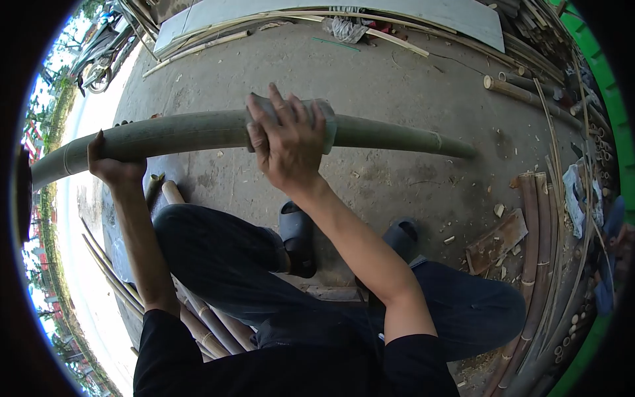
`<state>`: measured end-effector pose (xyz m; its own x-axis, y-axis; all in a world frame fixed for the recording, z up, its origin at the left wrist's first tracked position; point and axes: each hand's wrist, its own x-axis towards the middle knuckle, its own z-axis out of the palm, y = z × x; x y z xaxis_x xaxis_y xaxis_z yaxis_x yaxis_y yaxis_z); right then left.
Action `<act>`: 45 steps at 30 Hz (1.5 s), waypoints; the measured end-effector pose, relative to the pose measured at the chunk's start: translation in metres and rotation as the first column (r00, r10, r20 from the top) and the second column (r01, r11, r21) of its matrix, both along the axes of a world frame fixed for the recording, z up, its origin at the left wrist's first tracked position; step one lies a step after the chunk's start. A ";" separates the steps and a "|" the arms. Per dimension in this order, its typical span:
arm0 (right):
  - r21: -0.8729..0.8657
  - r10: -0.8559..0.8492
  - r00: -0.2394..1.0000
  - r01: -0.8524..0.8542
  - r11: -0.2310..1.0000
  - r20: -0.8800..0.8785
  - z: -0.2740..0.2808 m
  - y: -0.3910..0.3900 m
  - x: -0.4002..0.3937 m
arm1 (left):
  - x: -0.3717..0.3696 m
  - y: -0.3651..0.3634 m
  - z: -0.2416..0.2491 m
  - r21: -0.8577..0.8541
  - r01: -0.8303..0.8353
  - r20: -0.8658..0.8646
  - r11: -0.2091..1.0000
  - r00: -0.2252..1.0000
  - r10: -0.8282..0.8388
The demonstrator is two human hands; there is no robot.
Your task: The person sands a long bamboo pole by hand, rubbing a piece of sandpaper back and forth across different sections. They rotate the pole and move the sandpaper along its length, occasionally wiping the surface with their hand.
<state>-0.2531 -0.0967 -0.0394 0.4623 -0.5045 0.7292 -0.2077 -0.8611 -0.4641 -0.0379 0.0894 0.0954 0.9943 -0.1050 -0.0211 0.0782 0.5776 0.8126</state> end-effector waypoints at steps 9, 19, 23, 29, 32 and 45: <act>0.537 0.375 0.850 -0.133 0.833 -0.371 0.014 -0.069 -0.034 | 0.008 0.021 -0.002 -0.048 0.109 -0.057 0.993 0.992 -0.111; 0.659 0.369 0.576 0.447 0.605 -0.729 -0.122 -0.270 -0.179 | 0.011 0.014 -0.007 -0.104 0.158 0.034 0.982 0.987 -0.155; 0.817 0.715 0.610 -0.183 0.547 -0.342 -0.012 -0.157 -0.072 | 0.022 0.017 -0.011 -0.105 0.275 0.222 0.956 0.943 -0.247; 0.560 0.595 0.696 -0.327 0.762 -0.403 0.098 -0.037 -0.001 | 0.034 0.024 0.006 -0.074 0.327 0.376 0.942 0.884 -0.277; 0.620 0.573 0.702 -0.238 0.748 -0.422 0.071 -0.062 -0.021 | 0.045 0.031 -0.001 -0.058 0.340 0.384 0.939 0.876 -0.293; 0.713 0.154 0.840 0.328 0.619 -0.521 -0.092 -0.207 -0.207 | -0.005 -0.017 0.029 -0.015 -0.109 0.366 0.994 0.925 0.107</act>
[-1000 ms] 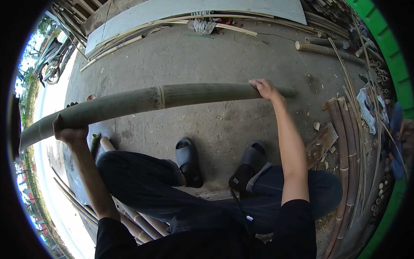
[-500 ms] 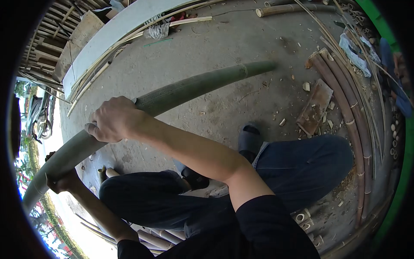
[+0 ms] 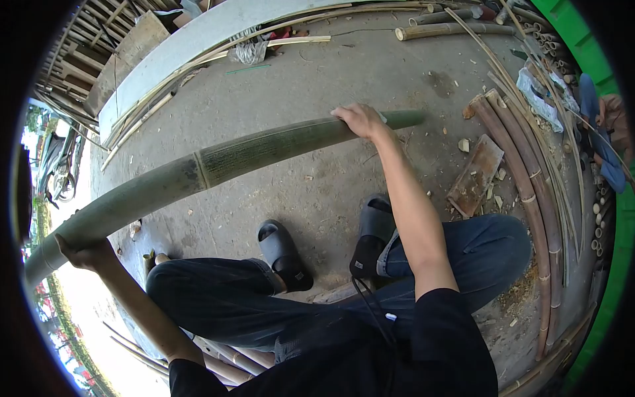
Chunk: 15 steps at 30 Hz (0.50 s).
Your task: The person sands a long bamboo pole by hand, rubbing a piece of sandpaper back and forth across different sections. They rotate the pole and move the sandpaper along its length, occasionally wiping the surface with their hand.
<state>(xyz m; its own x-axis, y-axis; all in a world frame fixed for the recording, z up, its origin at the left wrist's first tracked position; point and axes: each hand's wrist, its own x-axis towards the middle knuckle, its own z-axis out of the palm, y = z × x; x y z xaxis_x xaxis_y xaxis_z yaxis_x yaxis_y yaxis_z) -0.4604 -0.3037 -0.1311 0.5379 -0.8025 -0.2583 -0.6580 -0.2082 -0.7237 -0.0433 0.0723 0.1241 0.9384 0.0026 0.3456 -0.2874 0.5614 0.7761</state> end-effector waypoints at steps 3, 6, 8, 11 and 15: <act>-0.019 0.403 0.901 -0.406 0.914 0.159 0.090 0.083 0.078 | 0.008 0.003 -0.001 0.125 0.099 -0.143 0.987 0.986 -0.081; -0.148 0.633 0.743 -0.616 0.774 0.218 0.180 0.154 0.156 | 0.024 0.018 -0.008 0.042 0.301 -0.051 0.953 0.953 -0.298; -0.284 0.701 0.684 -0.645 0.710 0.200 0.211 0.181 0.193 | 0.004 0.008 -0.001 0.057 0.263 -0.026 0.963 0.965 -0.261; -0.307 0.699 0.691 -0.635 0.709 0.184 0.213 0.188 0.193 | 0.000 0.007 -0.001 0.080 0.186 -0.033 0.979 0.982 -0.184; -0.250 0.509 0.852 -0.471 0.846 0.120 0.106 0.134 0.149 | 0.021 0.022 -0.014 0.065 0.256 -0.141 0.964 0.959 -0.245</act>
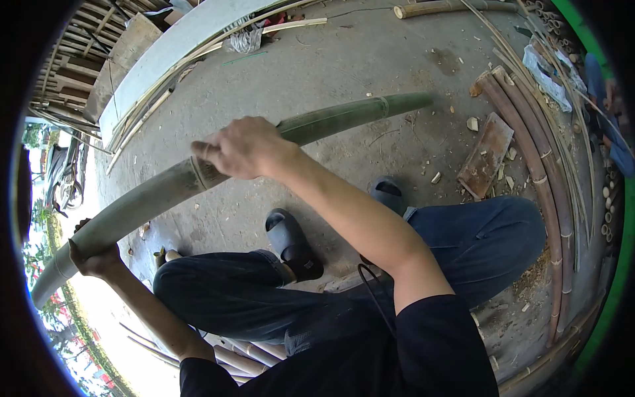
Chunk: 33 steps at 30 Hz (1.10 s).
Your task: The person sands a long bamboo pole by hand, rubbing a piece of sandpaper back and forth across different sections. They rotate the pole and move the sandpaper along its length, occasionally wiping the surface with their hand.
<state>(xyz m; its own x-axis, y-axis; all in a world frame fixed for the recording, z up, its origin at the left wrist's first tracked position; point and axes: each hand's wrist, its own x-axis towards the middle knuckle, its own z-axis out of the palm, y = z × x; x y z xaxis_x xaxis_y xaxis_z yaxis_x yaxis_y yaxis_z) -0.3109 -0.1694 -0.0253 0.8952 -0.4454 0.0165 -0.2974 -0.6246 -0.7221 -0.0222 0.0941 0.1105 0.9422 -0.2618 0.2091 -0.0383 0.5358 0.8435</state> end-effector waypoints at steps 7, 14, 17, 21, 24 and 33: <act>0.130 -0.695 0.719 0.690 0.712 -0.011 -0.173 -0.152 -0.214 | 0.010 0.008 -0.004 -0.065 0.164 -0.008 0.984 0.986 -0.165; 0.181 -0.146 0.943 0.206 0.962 -0.298 -0.035 -0.075 -0.082 | -0.003 -0.001 0.001 -0.119 0.210 0.104 0.971 0.975 -0.198; 0.136 0.152 0.988 -0.149 0.979 -0.014 0.068 0.024 0.012 | -0.012 -0.008 0.006 -0.190 0.189 0.138 0.963 0.977 -0.165; -0.051 0.226 0.966 -0.221 0.974 0.124 0.119 0.070 0.067 | -0.017 -0.008 0.010 -0.120 0.124 0.169 0.985 0.980 -0.102; 0.041 0.179 0.982 -0.182 0.982 0.060 0.099 0.056 0.051 | -0.012 -0.006 0.005 -0.116 0.125 0.124 0.985 0.986 -0.110; 0.426 -0.605 0.796 0.549 0.719 -0.003 -0.176 -0.156 -0.231 | 0.004 0.006 -0.003 -0.245 0.329 0.073 0.912 0.944 -0.321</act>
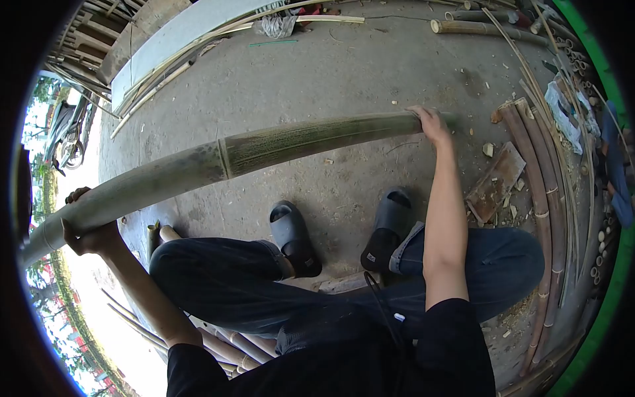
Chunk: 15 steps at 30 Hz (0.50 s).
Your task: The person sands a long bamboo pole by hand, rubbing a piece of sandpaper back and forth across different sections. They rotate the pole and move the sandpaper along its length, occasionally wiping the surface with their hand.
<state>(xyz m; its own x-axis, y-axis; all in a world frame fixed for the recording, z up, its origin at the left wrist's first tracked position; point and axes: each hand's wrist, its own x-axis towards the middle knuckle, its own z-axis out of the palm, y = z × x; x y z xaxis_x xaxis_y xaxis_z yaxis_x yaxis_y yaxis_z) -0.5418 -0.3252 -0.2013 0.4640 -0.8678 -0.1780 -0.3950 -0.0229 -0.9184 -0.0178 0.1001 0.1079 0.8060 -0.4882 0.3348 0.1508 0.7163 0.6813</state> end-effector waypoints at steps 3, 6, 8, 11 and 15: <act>-0.057 0.055 0.992 -0.062 0.996 -0.118 -0.001 -0.002 0.003 | -0.002 -0.005 0.001 0.075 -0.065 0.029 0.995 0.998 0.063; 0.027 0.332 0.916 -0.335 0.942 -0.224 0.093 0.055 0.101 | 0.007 -0.009 -0.004 0.163 -0.179 0.076 0.970 0.983 0.168; -0.261 0.550 0.828 -0.558 0.788 -0.109 0.165 0.131 0.179 | 0.006 -0.014 -0.005 0.210 -0.275 0.117 0.938 0.960 0.255; -0.736 0.354 0.935 -0.257 0.626 -0.026 0.218 0.236 0.272 | 0.011 -0.013 -0.004 0.254 -0.299 0.077 0.920 0.954 0.289; -0.795 0.287 0.941 -0.034 0.606 0.179 0.192 0.249 0.295 | 0.023 -0.011 -0.008 0.385 -0.370 -0.087 0.845 0.897 0.433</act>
<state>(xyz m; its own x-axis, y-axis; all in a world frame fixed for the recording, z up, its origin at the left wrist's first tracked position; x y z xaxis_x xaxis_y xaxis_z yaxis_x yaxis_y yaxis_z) -0.2464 -0.0761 -0.0097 0.5258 -0.5243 0.6699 -0.0614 -0.8088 -0.5848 0.0053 0.0891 0.0996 0.9845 -0.1686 0.0491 0.0340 0.4575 0.8886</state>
